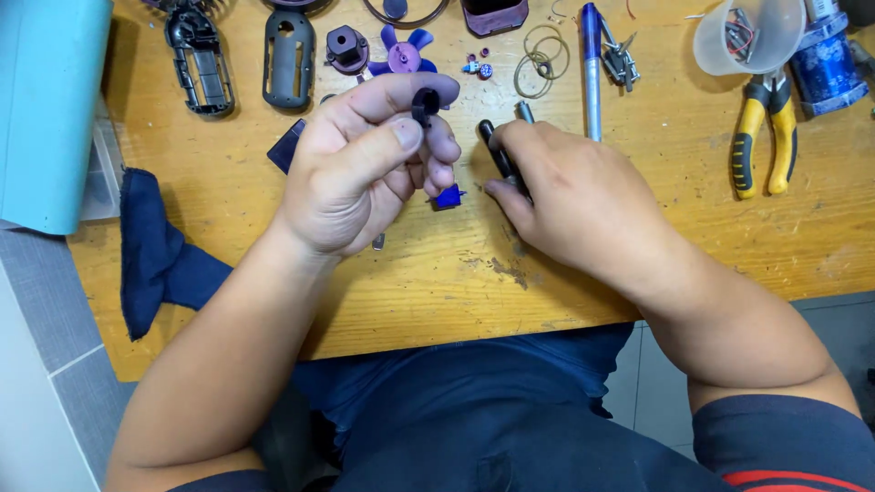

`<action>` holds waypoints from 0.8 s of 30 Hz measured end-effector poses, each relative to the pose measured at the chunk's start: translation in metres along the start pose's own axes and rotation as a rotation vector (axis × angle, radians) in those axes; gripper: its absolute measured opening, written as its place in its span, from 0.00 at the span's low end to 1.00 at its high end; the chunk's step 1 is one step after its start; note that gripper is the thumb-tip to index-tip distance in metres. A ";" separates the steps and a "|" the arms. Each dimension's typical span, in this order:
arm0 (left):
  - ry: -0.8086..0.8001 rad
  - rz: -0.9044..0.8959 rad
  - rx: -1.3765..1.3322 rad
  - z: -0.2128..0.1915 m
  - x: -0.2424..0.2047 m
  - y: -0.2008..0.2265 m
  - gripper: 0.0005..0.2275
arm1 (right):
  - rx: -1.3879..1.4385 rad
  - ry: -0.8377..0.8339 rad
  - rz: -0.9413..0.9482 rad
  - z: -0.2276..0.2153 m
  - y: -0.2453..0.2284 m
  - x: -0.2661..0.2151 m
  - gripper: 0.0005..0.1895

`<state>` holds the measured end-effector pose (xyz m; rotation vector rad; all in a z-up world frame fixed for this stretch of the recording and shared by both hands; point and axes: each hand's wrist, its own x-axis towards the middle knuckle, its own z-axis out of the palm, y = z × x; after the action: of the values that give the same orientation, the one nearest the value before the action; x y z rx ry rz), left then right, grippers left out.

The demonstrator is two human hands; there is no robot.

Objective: Cleaning small disassembled appliance components using a brush and a cloth on a workbench.

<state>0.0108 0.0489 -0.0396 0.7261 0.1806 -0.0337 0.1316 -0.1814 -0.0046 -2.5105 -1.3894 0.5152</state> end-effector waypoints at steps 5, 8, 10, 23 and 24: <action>0.046 0.044 0.029 -0.002 0.002 0.007 0.22 | -0.011 0.088 -0.099 -0.002 -0.002 -0.002 0.17; 0.117 0.045 0.090 0.000 0.008 0.003 0.21 | -0.022 0.166 -0.211 0.011 0.003 -0.008 0.16; 0.143 0.036 0.092 0.002 0.009 0.003 0.21 | -0.024 0.193 -0.245 0.008 -0.008 -0.007 0.15; 0.280 0.068 0.191 0.010 0.010 0.012 0.17 | -0.080 0.164 -0.370 0.018 -0.008 -0.003 0.14; 0.281 0.067 0.191 0.009 0.010 0.015 0.17 | -0.079 0.163 -0.370 0.020 -0.008 -0.002 0.14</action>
<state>0.0230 0.0549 -0.0249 0.9259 0.4252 0.1173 0.1165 -0.1782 -0.0196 -2.2128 -1.7795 0.1822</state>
